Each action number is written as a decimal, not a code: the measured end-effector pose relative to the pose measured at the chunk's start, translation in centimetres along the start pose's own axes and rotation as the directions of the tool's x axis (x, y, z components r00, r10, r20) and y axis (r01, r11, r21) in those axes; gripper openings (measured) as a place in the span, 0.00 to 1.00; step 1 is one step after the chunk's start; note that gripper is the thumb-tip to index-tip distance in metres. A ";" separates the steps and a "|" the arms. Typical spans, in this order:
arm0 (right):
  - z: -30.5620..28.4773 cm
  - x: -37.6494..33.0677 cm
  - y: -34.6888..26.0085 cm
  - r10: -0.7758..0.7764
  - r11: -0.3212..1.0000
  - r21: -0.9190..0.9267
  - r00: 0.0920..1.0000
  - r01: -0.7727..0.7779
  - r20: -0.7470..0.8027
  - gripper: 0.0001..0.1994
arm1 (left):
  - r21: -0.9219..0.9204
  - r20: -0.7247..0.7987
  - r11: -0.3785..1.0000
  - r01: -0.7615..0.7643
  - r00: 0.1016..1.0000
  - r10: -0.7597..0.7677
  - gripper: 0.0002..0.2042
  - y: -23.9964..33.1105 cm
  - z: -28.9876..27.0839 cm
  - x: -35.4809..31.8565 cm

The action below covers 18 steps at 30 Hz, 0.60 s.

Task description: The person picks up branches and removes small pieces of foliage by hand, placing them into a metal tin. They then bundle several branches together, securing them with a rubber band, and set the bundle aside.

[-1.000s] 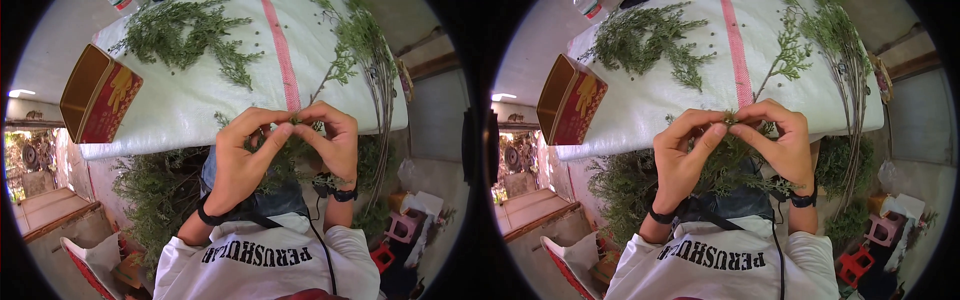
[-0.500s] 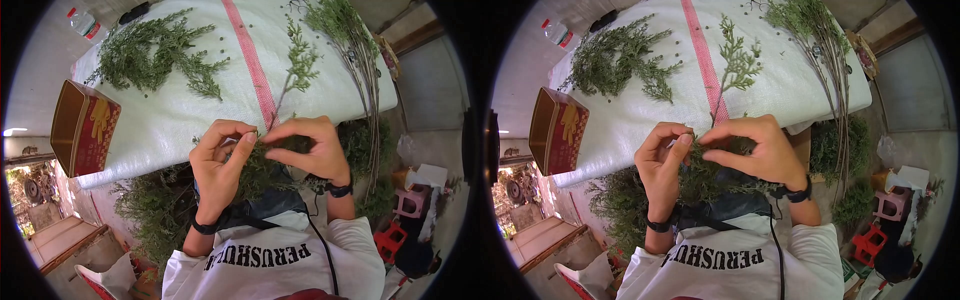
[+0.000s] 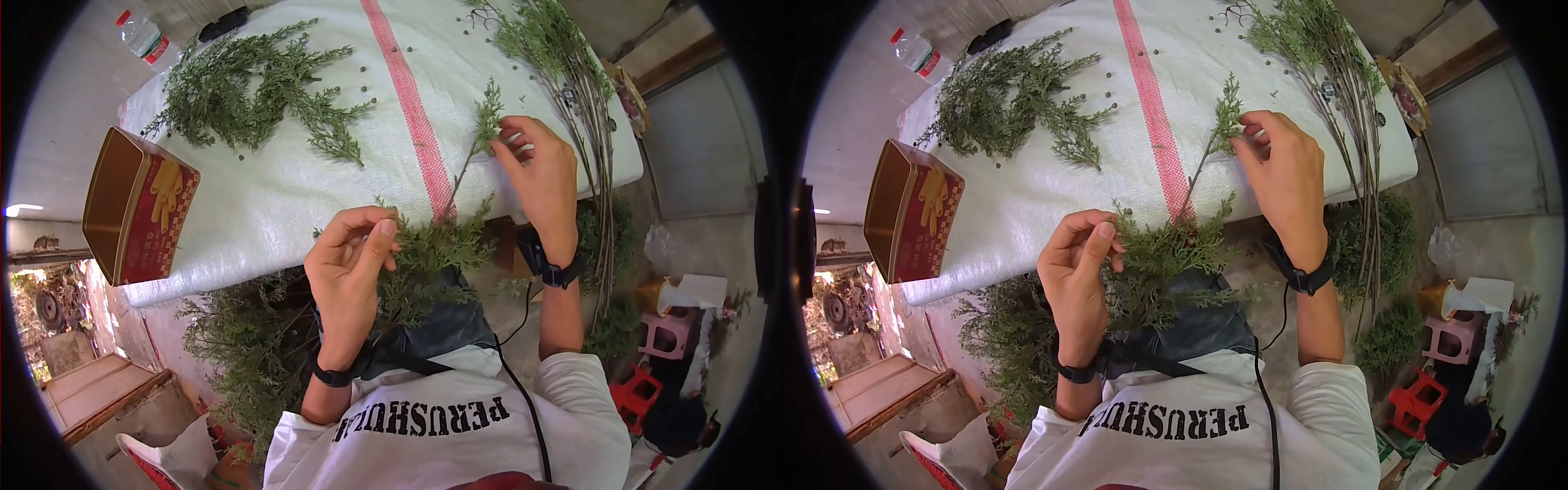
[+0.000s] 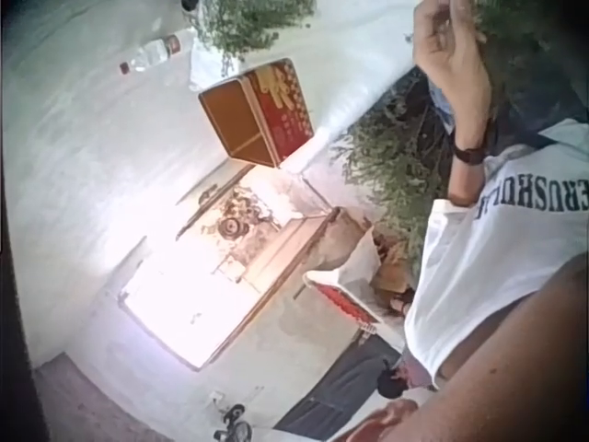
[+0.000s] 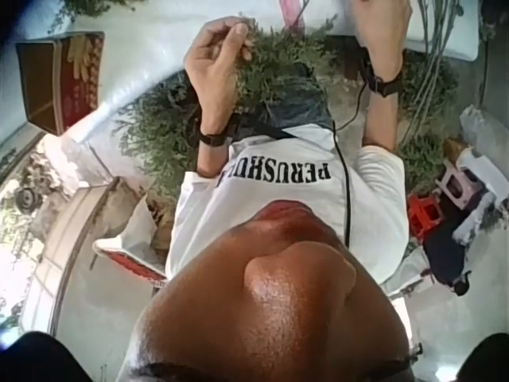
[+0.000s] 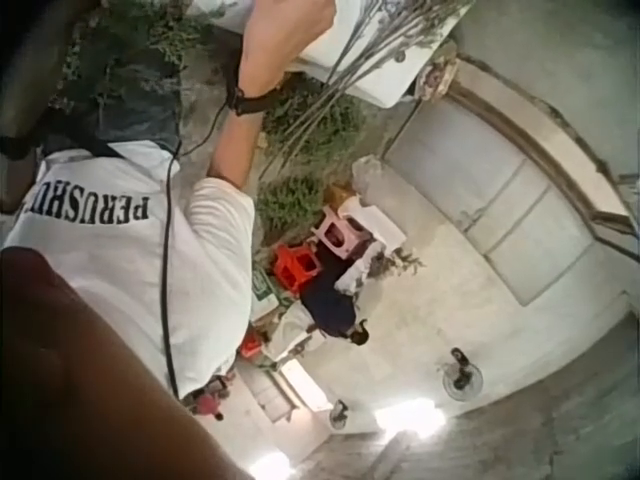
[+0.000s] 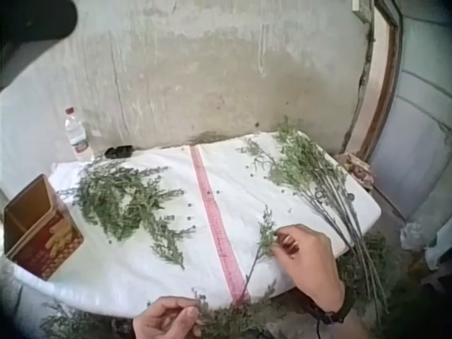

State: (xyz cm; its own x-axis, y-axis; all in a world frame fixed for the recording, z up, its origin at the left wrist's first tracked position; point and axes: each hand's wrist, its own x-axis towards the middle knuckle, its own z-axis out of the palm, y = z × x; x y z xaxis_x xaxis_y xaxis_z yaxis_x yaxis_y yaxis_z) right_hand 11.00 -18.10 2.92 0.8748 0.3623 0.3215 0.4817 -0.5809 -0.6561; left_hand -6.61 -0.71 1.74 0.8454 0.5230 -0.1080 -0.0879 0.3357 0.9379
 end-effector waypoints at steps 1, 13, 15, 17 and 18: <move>-0.3 -0.1 -0.1 -0.010 0.999 -0.041 1.000 0.010 0.010 0.12 | -0.001 -0.001 1.000 -0.002 1.000 0.002 0.05 0.1 -0.1 -0.1; 0.0 0.1 0.3 -0.051 0.994 -0.089 0.995 0.059 0.090 0.11 | -0.116 -0.044 0.992 -0.047 0.998 0.042 0.06 0.1 -0.9 -0.5; -0.6 -0.3 -0.2 -0.011 0.995 -0.098 0.989 0.026 0.147 0.10 | -0.090 -0.052 0.995 -0.042 0.998 0.037 0.06 -0.1 -1.2 -0.5; -0.6 -1.0 -0.2 -0.036 0.993 -0.105 0.989 0.052 0.141 0.09 | -0.080 -0.055 0.996 -0.036 0.998 0.031 0.06 -0.2 -1.3 -0.6; -0.6 -1.4 -0.1 -0.062 0.991 -0.110 0.989 0.077 0.136 0.09 | -0.084 -0.054 0.996 -0.032 0.998 0.028 0.06 -0.2 -1.3 -0.6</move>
State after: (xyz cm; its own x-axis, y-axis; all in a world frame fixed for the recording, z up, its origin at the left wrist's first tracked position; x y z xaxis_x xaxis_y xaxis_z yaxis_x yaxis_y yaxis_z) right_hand 9.77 -18.96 3.01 0.8284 0.4933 0.2652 0.5502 -0.6281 -0.5502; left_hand -7.75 -0.10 1.17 0.8132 0.5735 -0.0993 -0.1590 0.3830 0.9100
